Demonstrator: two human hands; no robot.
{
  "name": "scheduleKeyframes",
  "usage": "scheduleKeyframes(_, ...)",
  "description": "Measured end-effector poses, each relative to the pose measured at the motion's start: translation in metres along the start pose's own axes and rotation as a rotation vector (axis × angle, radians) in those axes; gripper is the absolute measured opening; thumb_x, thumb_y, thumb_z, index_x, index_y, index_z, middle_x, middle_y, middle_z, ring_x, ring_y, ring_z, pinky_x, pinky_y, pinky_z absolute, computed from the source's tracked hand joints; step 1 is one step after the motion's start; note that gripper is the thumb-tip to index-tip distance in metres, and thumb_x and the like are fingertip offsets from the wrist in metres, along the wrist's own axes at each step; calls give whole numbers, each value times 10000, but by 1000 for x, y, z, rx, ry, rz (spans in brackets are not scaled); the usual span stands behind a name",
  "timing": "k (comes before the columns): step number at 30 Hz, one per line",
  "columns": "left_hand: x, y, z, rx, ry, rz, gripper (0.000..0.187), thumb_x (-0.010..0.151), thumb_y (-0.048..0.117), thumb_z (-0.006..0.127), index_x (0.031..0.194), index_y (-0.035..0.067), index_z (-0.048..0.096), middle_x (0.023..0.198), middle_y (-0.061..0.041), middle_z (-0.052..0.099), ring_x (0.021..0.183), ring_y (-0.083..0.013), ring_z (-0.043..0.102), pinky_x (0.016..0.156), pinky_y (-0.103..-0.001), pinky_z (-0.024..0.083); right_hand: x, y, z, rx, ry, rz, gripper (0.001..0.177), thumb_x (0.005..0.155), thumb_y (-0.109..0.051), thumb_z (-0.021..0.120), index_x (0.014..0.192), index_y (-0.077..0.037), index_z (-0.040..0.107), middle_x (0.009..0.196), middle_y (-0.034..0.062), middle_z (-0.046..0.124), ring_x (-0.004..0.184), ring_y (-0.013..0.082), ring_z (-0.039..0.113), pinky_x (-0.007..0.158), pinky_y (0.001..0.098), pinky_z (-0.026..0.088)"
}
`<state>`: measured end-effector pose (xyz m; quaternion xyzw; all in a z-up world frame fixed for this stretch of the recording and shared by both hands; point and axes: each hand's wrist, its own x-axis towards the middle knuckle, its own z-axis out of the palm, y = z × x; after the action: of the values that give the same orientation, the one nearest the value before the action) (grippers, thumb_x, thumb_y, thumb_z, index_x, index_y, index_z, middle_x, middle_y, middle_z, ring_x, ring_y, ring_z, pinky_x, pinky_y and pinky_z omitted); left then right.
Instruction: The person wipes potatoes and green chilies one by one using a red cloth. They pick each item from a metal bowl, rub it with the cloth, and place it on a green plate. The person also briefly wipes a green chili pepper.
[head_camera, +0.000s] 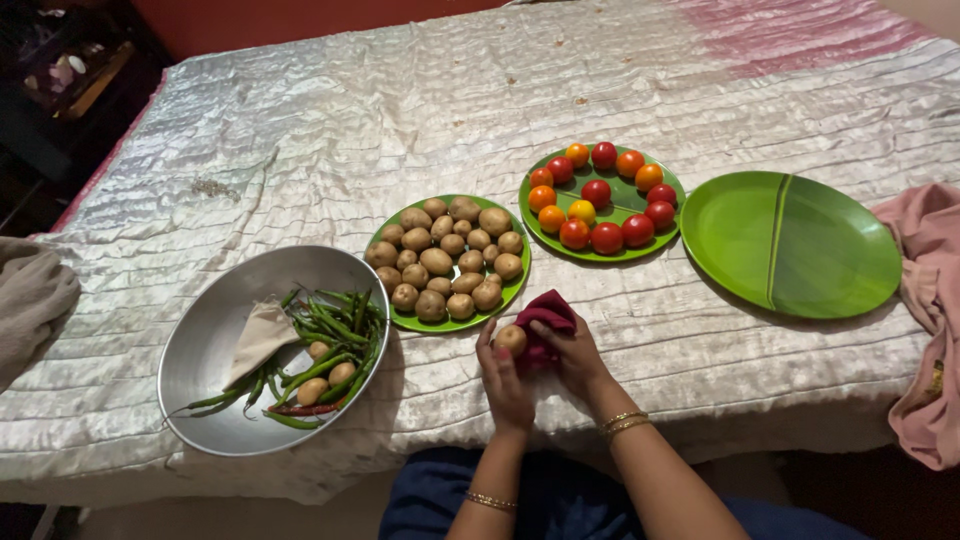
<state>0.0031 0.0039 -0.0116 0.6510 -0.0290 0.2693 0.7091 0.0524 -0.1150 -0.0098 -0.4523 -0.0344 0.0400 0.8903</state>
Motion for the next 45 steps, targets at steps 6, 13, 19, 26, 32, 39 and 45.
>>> scheduleKeyframes(6, 11, -28, -6, -480, 45, -417, 657, 1062, 522, 327, 1428, 5, 504, 1364, -148, 602, 1226, -256, 597, 1057, -376, 466, -3, -4, 5, 51, 29, -10, 298, 893, -97, 761, 1164, -31, 656, 1055, 71, 708, 956, 176, 682, 846, 333, 570)
scheduleKeyframes(13, 15, -23, -11, -623, 30, -493, 620, 1045, 544, 384, 1419, 61, 493, 1253, -82, 632, 1070, -175, 616, 922, -326, 486, -10, -16, 18, 67, 58, -38, 245, 927, -124, 701, 1148, -30, 654, 1050, 69, 709, 964, 173, 688, 858, 330, 568)
scheduleKeyframes(19, 15, -23, -9, -553, 89, -431, 521, 1072, 512, 452, 1358, 79, 494, 1056, -88, 632, 780, -135, 584, 698, -288, 491, -2, -3, 4, 130, 186, -5, 201, 964, -190, 706, 1136, -95, 665, 985, 38, 687, 871, 150, 637, 740, 318, 513)
scheduleKeyframes(26, 15, -9, -2, -566, 62, -332, 528, 967, 176, 666, 1442, 138, 440, 1191, -34, 610, 865, -83, 597, 732, -258, 506, 3, 9, 12, -164, 49, -108, 482, 896, -190, 755, 1321, -118, 539, 1142, 32, 642, 967, 113, 634, 792, 279, 541)
scheduleKeyframes(32, 10, -3, 4, -237, -50, -190, 397, 918, -5, 700, 1306, 52, 638, 1274, 14, 616, 850, -54, 595, 750, -212, 520, -5, 4, 24, -241, -82, -91, 605, 858, -215, 769, 1362, -97, 456, 1180, 47, 606, 966, 143, 662, 803, 305, 590)
scheduleKeyframes(39, 8, 5, 1, -110, -79, -169, 512, 837, -1, 783, 1330, 58, 659, 994, 29, 610, 719, -33, 545, 654, -195, 500, 7, 8, 10, -269, 63, -49, 373, 990, -376, 617, 1230, -92, 648, 1016, 8, 702, 817, 92, 613, 678, 240, 515)
scheduleKeyframes(45, 9, 10, 3, -72, -56, -265, 548, 833, 38, 824, 1355, 81, 662, 806, 51, 573, 666, -30, 486, 611, -193, 450, 4, -4, 18, -130, 175, -98, 264, 973, -279, 682, 1118, -59, 668, 1004, 37, 694, 854, 97, 663, 727, 263, 574)
